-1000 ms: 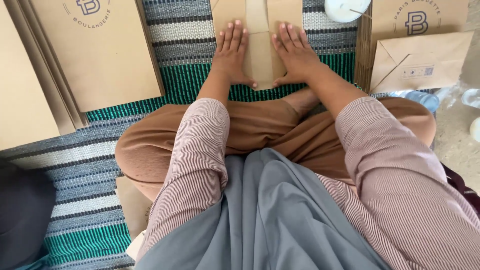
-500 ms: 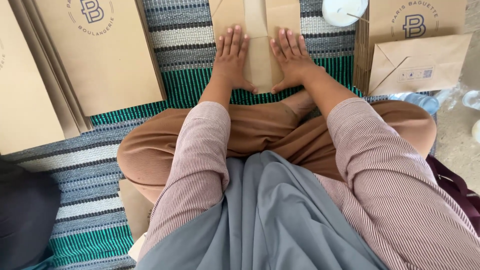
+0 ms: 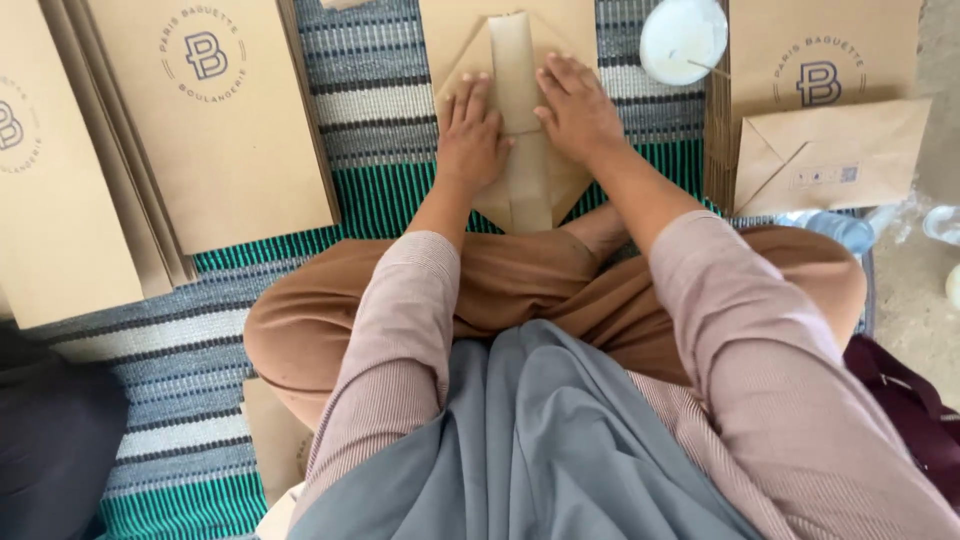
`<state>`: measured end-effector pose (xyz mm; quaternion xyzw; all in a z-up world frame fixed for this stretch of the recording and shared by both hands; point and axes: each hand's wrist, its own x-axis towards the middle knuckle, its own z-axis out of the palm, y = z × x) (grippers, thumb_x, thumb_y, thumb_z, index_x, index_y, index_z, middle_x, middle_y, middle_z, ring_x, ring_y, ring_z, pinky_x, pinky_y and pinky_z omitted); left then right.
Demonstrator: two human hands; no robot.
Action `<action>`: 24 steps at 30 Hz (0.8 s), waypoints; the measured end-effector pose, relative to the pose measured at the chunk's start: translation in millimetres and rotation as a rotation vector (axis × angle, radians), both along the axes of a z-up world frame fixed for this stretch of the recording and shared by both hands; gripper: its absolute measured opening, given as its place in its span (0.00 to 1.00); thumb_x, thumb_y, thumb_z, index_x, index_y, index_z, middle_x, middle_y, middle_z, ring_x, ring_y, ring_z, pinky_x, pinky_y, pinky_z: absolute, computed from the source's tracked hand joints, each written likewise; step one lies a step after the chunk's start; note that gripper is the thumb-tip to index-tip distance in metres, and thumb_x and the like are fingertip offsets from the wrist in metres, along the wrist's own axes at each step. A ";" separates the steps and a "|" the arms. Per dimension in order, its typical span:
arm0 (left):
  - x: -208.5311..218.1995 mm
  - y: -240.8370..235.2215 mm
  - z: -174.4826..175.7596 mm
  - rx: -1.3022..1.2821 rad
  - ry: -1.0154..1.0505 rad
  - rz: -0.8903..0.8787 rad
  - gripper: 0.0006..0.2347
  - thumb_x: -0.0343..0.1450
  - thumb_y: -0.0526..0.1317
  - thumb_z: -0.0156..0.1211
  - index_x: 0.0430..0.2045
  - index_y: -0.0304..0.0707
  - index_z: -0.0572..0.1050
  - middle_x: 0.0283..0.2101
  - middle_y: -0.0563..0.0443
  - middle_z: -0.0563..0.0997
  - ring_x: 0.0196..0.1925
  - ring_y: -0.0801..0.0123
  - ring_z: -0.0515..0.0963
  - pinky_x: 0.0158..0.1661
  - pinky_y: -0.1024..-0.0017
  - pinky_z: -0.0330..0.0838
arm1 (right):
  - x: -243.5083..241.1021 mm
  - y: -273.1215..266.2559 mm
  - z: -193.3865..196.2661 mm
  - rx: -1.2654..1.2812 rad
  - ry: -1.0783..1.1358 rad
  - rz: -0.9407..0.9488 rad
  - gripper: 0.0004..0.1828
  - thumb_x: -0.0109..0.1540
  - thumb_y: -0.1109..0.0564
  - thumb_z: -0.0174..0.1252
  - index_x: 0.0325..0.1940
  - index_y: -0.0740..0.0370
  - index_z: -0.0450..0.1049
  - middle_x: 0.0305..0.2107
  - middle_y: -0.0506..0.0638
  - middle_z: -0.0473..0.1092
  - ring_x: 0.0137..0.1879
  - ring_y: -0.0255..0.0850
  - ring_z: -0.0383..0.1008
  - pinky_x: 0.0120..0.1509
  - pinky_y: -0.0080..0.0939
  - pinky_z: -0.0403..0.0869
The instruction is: The person sits cross-legged on a mat and folds a flat brown paper box into a three-dimensional container. They crease the side panels, fold the bottom flaps inward, and press the seams to form the base. The finished box is held upright and briefly inspected.
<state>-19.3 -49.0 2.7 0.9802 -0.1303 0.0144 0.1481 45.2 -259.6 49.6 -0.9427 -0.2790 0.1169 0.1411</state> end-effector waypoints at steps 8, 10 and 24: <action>41.8 9.9 0.5 0.098 -0.323 0.069 0.19 0.73 0.49 0.54 0.56 0.42 0.72 0.55 0.51 0.70 0.50 0.55 0.73 0.46 0.55 0.66 | 28.3 11.2 -41.5 0.098 -0.258 0.087 0.36 0.74 0.39 0.35 0.79 0.66 0.56 0.76 0.57 0.51 0.81 0.53 0.47 0.83 0.55 0.45; 46.9 6.1 -8.4 0.024 -0.334 0.087 0.13 0.73 0.47 0.51 0.47 0.43 0.73 0.53 0.50 0.71 0.49 0.55 0.73 0.46 0.57 0.66 | 28.1 9.0 -44.9 0.096 -0.252 0.047 0.34 0.72 0.40 0.40 0.78 0.62 0.59 0.75 0.53 0.52 0.78 0.52 0.50 0.80 0.58 0.50; 75.2 14.3 -5.7 0.147 -0.333 0.027 0.28 0.67 0.54 0.49 0.62 0.44 0.69 0.70 0.45 0.63 0.65 0.55 0.70 0.52 0.54 0.65 | 57.8 31.8 -19.2 -0.133 -0.020 0.032 0.44 0.69 0.29 0.25 0.83 0.54 0.38 0.80 0.47 0.33 0.84 0.45 0.28 0.83 0.58 0.27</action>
